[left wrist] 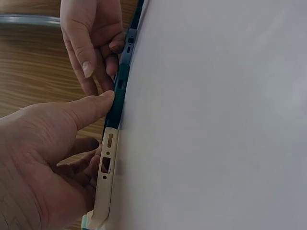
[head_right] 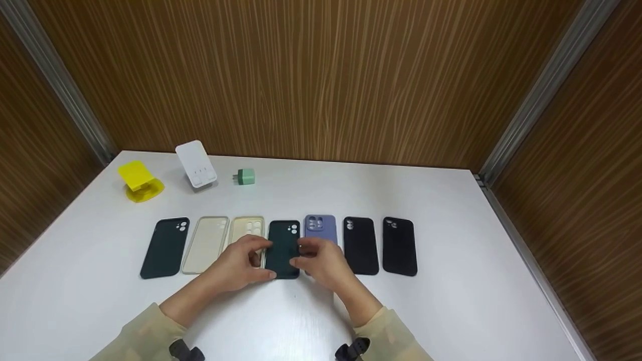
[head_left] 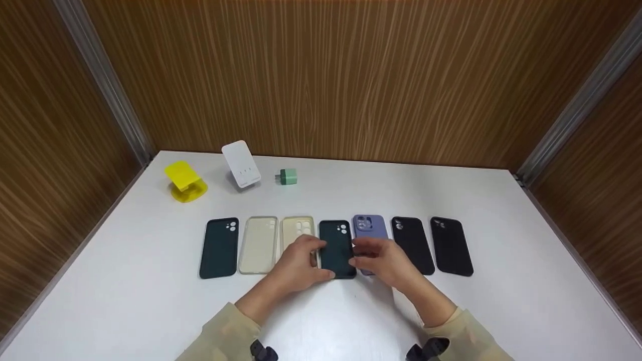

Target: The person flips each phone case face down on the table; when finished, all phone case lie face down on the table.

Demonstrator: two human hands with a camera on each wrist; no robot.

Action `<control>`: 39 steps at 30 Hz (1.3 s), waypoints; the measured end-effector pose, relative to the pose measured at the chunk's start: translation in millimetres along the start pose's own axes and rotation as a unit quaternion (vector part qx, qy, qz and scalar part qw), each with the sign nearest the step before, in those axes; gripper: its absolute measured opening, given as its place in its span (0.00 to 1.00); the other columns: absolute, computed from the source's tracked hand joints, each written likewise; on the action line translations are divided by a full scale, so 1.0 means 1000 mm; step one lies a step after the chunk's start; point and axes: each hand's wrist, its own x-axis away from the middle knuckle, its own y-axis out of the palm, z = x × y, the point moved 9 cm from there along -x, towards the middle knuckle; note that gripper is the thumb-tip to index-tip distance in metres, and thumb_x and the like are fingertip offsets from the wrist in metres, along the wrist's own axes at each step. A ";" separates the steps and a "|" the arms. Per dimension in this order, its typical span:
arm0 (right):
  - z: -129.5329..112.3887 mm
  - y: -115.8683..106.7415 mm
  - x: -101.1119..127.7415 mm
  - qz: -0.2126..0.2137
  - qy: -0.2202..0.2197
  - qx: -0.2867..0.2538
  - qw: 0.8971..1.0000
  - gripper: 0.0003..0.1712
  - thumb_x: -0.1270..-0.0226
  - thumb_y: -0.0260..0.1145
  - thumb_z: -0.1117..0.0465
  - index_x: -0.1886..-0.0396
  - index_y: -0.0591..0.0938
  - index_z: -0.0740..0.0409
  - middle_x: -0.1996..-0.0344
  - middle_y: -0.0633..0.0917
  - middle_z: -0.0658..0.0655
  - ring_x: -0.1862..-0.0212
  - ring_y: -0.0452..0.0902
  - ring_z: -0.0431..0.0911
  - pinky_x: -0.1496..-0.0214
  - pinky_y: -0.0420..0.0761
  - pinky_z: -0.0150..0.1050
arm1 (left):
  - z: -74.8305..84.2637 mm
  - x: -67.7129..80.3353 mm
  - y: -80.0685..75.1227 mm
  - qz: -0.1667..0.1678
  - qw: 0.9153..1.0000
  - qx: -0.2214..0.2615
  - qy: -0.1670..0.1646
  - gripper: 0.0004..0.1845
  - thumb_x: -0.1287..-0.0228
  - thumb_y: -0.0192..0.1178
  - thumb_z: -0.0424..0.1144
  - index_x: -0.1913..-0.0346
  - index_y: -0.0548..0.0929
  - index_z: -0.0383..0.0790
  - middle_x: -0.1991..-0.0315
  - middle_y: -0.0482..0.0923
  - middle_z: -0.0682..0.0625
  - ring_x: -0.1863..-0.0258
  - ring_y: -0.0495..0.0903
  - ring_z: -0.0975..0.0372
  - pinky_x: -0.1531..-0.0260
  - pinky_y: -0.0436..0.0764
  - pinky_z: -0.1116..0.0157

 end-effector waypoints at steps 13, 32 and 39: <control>-0.001 -0.002 0.003 0.010 -0.003 -0.025 1.000 0.29 0.32 0.75 0.64 0.34 0.81 0.72 0.44 0.88 0.67 0.45 0.85 0.53 0.49 0.85 0.36 | -0.002 0.002 0.002 -0.001 1.000 0.005 -0.013 0.38 0.46 0.82 0.37 0.33 0.80 0.27 0.37 0.77 0.39 0.59 0.77 0.59 0.55 0.79 0.63; -0.006 0.001 0.007 -0.010 -0.016 -0.080 0.997 0.31 0.30 0.73 0.66 0.32 0.77 0.76 0.43 0.86 0.71 0.42 0.85 0.56 0.47 0.86 0.37 | -0.003 0.007 0.000 0.006 1.000 0.021 -0.014 0.37 0.45 0.82 0.36 0.33 0.80 0.28 0.38 0.77 0.41 0.54 0.76 0.56 0.51 0.78 0.60; -0.011 0.003 0.008 -0.010 -0.012 -0.109 0.994 0.32 0.28 0.72 0.66 0.29 0.74 0.75 0.43 0.86 0.71 0.41 0.85 0.56 0.46 0.86 0.36 | -0.002 0.004 -0.001 0.004 1.000 0.014 -0.001 0.37 0.45 0.81 0.36 0.33 0.79 0.27 0.39 0.78 0.41 0.59 0.77 0.58 0.57 0.79 0.63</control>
